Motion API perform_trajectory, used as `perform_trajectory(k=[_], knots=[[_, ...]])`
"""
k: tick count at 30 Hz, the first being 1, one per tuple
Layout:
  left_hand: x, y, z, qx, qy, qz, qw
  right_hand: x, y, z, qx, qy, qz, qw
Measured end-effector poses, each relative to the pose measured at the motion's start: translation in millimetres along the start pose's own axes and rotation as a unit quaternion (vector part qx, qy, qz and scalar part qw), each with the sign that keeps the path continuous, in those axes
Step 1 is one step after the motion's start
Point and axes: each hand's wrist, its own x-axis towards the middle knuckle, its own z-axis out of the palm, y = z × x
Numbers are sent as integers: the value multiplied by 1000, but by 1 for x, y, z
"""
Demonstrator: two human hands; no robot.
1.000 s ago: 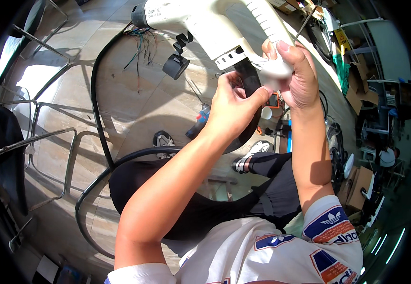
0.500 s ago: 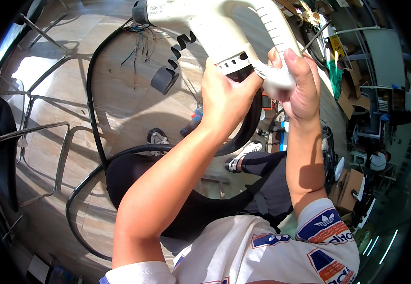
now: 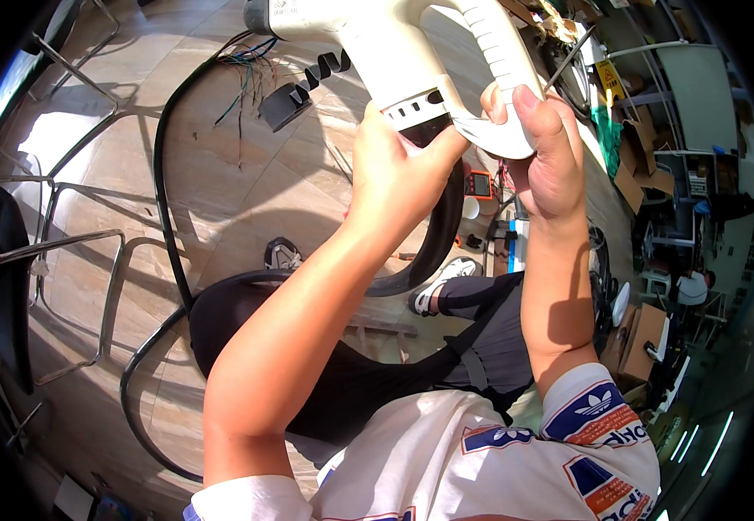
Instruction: The person manipulates a white electric vehicle charging connector and its attached black cable. They use a screwdriver and an electric drill to remove and install screws on the connector housing.
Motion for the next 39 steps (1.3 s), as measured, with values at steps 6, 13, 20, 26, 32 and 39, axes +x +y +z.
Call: perform_trajectory(k=[6, 13, 20, 26, 32, 39], knots=[[-7, -4, -6, 36, -58, -28, 997, -7, 5, -9, -34, 26, -9, 999], [-8, -24, -5, 79, -80, 9, 994, -13, 8, -25, 48, 11, 4, 999], [-6, -36, -7, 105, -92, 55, 989, -13, 12, -26, 35, 30, -4, 999], [-5, -33, -12, 91, -120, 50, 987, -11, 10, -26, 27, 32, -11, 999], [-5, -13, -12, 6, -152, -16, 988, -9, 2, -23, 38, 53, -18, 998], [2, 7, -21, -93, -182, -13, 979, 11, -18, 13, -14, 91, -65, 994]])
